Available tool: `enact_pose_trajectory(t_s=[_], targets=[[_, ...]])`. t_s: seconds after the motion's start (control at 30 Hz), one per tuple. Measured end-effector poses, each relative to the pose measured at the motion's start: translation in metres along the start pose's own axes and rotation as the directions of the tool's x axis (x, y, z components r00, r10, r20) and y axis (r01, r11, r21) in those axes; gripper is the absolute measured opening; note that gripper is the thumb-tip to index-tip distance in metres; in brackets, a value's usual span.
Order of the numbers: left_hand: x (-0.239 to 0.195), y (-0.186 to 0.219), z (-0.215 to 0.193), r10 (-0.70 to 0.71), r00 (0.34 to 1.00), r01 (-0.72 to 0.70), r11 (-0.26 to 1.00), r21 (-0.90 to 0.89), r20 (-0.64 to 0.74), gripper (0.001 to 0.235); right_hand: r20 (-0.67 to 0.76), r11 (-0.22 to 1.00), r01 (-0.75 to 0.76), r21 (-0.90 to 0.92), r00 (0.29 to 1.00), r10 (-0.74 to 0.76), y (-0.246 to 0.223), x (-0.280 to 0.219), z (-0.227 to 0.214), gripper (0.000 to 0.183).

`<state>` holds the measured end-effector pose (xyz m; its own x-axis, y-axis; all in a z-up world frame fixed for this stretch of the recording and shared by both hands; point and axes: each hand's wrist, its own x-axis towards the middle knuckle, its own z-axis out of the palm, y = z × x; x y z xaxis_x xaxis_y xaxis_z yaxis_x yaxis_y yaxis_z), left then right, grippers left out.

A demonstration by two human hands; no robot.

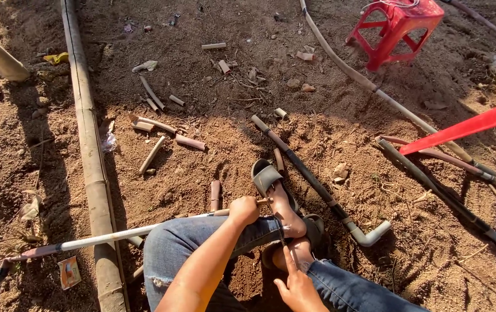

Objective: The person sits on the ground and uses a file to sharpen the blade of a long-handled tool. They then pick up a small wooden stick and sharpen its tip with the same file.

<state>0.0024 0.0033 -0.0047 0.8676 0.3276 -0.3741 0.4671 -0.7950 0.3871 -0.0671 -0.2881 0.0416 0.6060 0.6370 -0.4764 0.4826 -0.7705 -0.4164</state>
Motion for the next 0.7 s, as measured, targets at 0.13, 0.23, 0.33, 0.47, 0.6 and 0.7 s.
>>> enact_pose_trajectory(t_s=[0.13, 0.23, 0.33, 0.47, 0.6, 0.7], targets=[[-0.001, 0.002, 0.0, -0.032, 0.999, 0.031, 0.999, -0.039, -0.015, 0.047, -0.177, 0.993, 0.069, 0.091, 0.983, -0.052, -0.005, 0.019, -0.018, 0.101], [-0.001, 0.003, -0.006, -0.046, 0.999, 0.046, 0.998, -0.033, 0.003, 0.048, -0.158, 0.999, 0.04, -0.024, 0.986, -0.044, -0.017, 0.024, -0.03, 0.104], [-0.007, 0.003, -0.015, -0.046, 0.997, 0.046, 0.999, 0.003, 0.063, 0.047, -0.082, 1.0, -0.003, 0.014, 0.997, 0.004, -0.025, 0.005, -0.028, 0.104], [-0.006, 0.007, -0.014, -0.051, 0.993, 0.054, 0.998, -0.025, 0.102, 0.047, -0.092, 0.998, -0.003, 0.067, 0.996, 0.01, -0.021, -0.014, -0.024, 0.104], [-0.003, -0.003, -0.003, -0.021, 1.0, 0.02, 0.999, -0.05, -0.019, 0.039, -0.15, 0.994, 0.067, 0.083, 0.987, -0.054, -0.044, 0.001, -0.046, 0.1], [-0.007, -0.003, -0.007, -0.044, 0.999, 0.044, 0.999, -0.023, 0.016, 0.051, -0.095, 0.995, 0.046, 0.084, 0.995, -0.038, -0.057, 0.001, -0.061, 0.1]])
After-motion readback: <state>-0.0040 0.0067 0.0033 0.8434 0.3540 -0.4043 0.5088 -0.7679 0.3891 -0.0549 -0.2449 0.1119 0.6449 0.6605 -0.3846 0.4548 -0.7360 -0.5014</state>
